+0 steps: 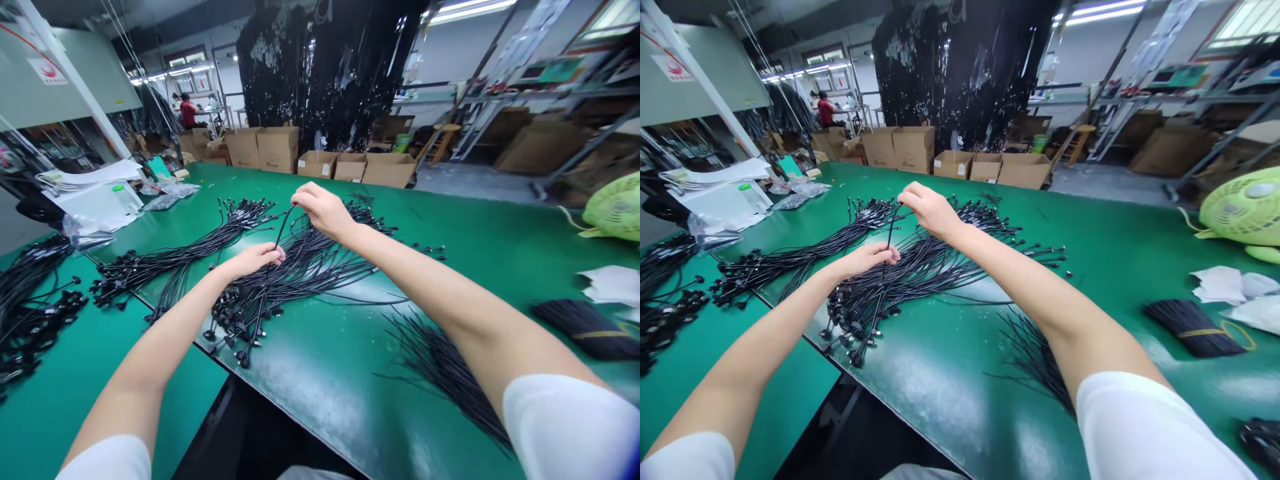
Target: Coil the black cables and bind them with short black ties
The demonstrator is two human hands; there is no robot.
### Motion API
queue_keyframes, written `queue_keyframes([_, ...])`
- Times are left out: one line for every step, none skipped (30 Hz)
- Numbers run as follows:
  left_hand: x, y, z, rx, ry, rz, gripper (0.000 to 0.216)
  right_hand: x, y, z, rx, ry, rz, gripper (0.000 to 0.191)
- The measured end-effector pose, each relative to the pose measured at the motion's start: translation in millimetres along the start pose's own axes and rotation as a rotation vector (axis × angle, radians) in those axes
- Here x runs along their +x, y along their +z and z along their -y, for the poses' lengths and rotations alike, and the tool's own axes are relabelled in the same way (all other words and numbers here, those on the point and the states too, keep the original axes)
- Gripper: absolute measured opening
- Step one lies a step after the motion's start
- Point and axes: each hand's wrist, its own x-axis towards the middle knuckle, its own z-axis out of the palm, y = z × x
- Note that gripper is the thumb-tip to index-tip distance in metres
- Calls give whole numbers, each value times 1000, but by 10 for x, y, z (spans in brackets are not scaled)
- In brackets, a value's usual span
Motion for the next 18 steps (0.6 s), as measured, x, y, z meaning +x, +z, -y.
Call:
queue_keyframes([-24,-46,-99,-62,27,-9,30,41,-171,65,-20,-21,-8,35])
queue_keyframes([-61,-112,-184,-108,34,-90,28,77,-334,115,-61,-7,-11,36])
queue_keyframes([-112,-196,-252,-132,21,-233,25,104,-485,139,-114,40,-14,37])
queue_keyframes([-177,-297,-300,-133,-7,-409,23,116,-622,130,-175,114,-10,40])
queue_keyframes([-253,-406,-330,-127,-40,-583,20,105,-742,84,-234,199,7,44])
queue_keyframes([-338,-516,-343,-123,-68,-680,18,65,-846,4,-281,278,38,50])
queue_keyframes([-430,-617,-346,-124,-96,-725,16,-7,-934,-103,-309,340,80,57])
queue_keyframes([-527,-701,-343,-133,-123,-716,16,-112,-1007,-226,-324,386,122,64])
queue_keyframes([-626,-761,-340,-156,-153,-679,17,-246,-1070,-354,-333,422,158,70])
queue_keyframes([-726,-791,-342,-185,-185,-644,18,-403,-1123,-471,-343,451,185,73])
queue_keyframes([-826,-788,-355,-211,-215,-610,20,-575,-1167,-565,-364,484,209,73])
queue_keyframes([-922,-749,-382,-255,-241,-577,22,-752,-1199,-623,-396,520,246,71])
queue_keyframes([-1011,-673,-422,-329,-262,-543,23,-927,-1218,-635,-426,548,292,67])
queue_keyframes([-1090,-563,-476,-435,-275,-502,23,-1095,-1221,-592,-444,564,344,60])
queue_keyframes([-1155,-421,-540,-561,-277,-456,21,-1253,-1207,-489,-445,564,394,53])
queue_keyframes([-1205,-256,-610,-707,-268,-407,19,-1402,-1180,-329,-430,552,439,45])
queue_keyframes([-1239,-74,-683,-821,-248,-356,19,-1539,-1147,-115,-398,525,481,38])
queue_keyframes([-1260,114,-756,-895,-225,-317,20,-1664,-1117,142,-357,489,518,32])
